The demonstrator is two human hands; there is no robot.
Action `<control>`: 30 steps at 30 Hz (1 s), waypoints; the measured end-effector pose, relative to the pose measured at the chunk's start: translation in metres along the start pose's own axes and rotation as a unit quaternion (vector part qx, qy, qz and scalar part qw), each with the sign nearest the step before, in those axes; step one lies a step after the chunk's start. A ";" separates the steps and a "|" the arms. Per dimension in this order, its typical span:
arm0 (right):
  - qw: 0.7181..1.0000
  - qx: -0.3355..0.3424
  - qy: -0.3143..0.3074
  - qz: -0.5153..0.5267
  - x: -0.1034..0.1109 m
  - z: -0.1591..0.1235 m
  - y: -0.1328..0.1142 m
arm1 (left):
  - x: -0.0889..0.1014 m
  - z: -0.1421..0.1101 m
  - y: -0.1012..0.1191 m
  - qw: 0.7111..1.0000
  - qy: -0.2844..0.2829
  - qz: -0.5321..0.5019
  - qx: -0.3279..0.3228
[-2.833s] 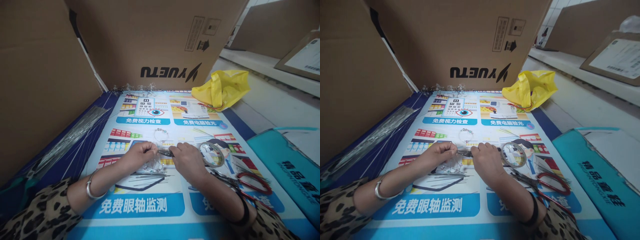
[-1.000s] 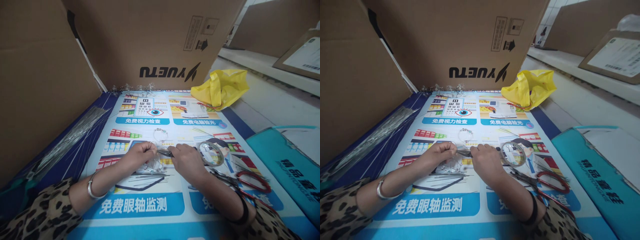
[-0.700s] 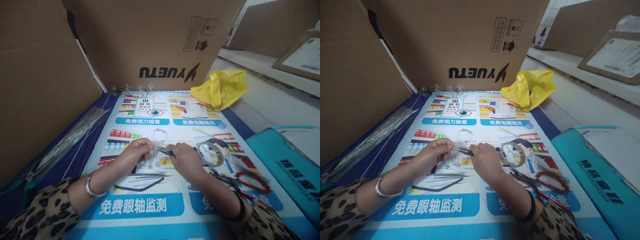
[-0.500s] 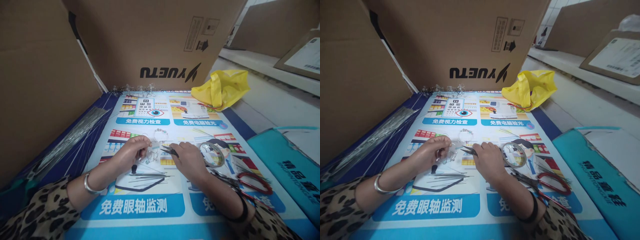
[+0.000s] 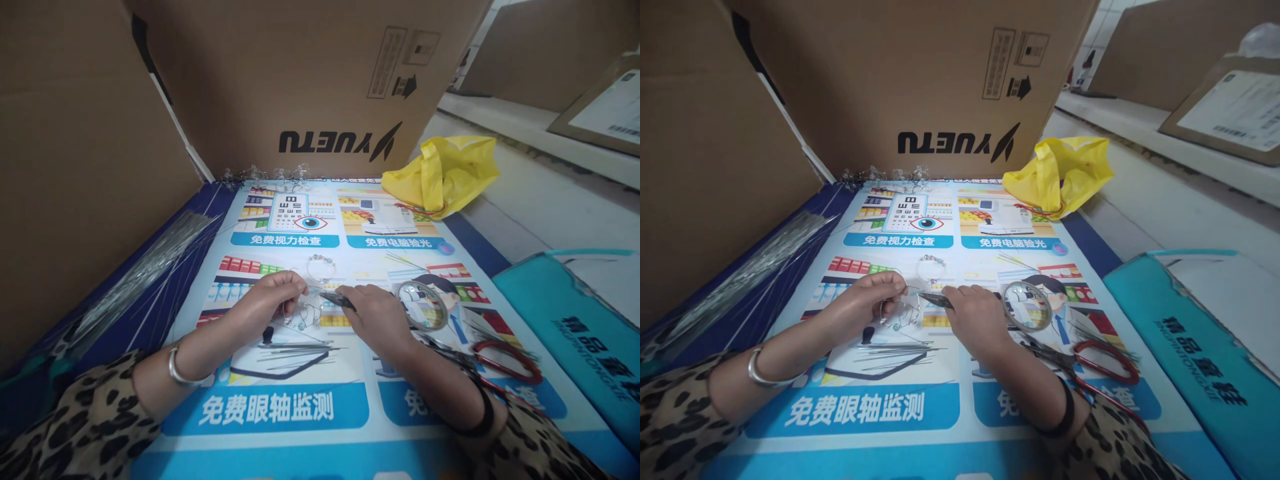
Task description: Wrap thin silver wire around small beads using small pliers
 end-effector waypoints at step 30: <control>0.998 -0.037 -0.051 -0.025 0.024 0.004 0.006 | -0.002 0.000 0.010 0.911 0.095 0.378 -0.136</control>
Point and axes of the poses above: each hand's wrist, its own z-axis towards the middle knuckle, its own x-axis out of the back of the hand, y = z × x, the point moved 4 cm from there along z, towards the middle knuckle, and after that the axes turned 9 degrees about z, right-handed, at the moved point
